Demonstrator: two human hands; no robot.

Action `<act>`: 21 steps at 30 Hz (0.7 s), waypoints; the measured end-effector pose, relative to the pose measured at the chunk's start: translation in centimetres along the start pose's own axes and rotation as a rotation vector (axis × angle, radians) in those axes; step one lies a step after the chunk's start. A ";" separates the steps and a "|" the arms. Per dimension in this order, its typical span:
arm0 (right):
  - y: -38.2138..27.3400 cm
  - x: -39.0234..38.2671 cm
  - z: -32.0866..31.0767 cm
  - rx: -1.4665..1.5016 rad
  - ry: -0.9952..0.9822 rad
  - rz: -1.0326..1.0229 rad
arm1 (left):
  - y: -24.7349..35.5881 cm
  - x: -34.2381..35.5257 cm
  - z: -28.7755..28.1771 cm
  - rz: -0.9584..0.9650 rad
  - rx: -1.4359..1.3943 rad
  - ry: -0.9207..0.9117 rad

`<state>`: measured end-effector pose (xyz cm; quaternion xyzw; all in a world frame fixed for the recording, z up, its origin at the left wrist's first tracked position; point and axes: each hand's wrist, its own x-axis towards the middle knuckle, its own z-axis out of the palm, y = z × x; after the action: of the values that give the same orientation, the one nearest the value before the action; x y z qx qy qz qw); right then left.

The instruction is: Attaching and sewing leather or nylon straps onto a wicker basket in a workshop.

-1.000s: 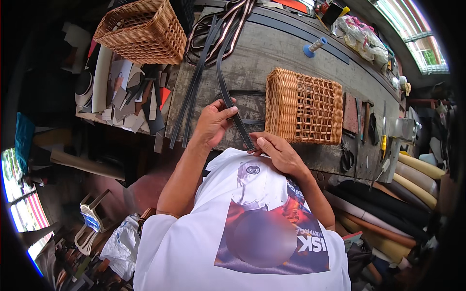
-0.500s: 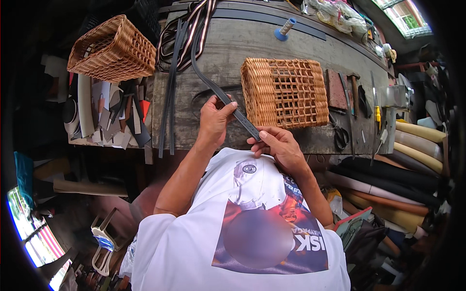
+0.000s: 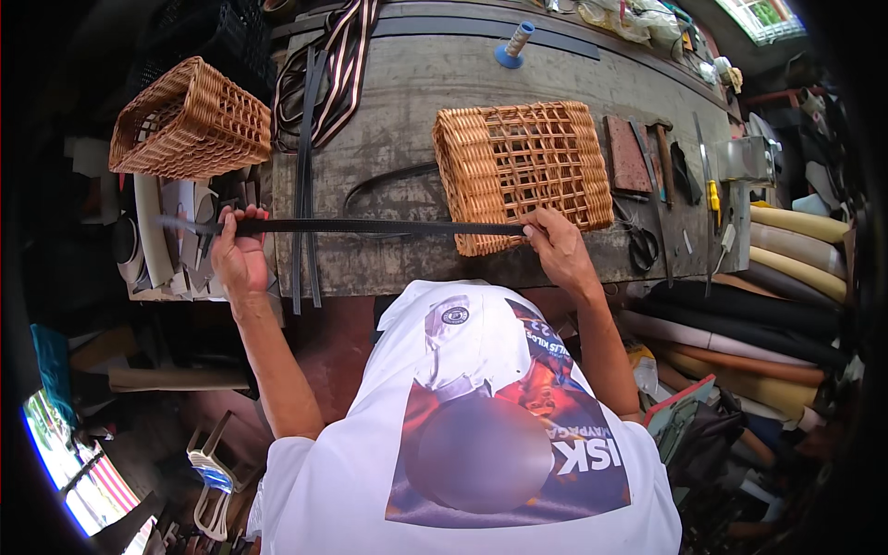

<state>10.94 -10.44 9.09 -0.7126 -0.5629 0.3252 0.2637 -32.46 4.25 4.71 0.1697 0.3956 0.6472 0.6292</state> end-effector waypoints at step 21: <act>1.3 5.5 1.6 0.059 -0.095 -0.008 | -13.2 -7.1 10.6 0.459 1.301 -0.713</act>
<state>11.40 -5.34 6.15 -0.6861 -0.5677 0.3742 0.2587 -14.81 -0.72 3.82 0.7807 0.4245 0.3052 0.3423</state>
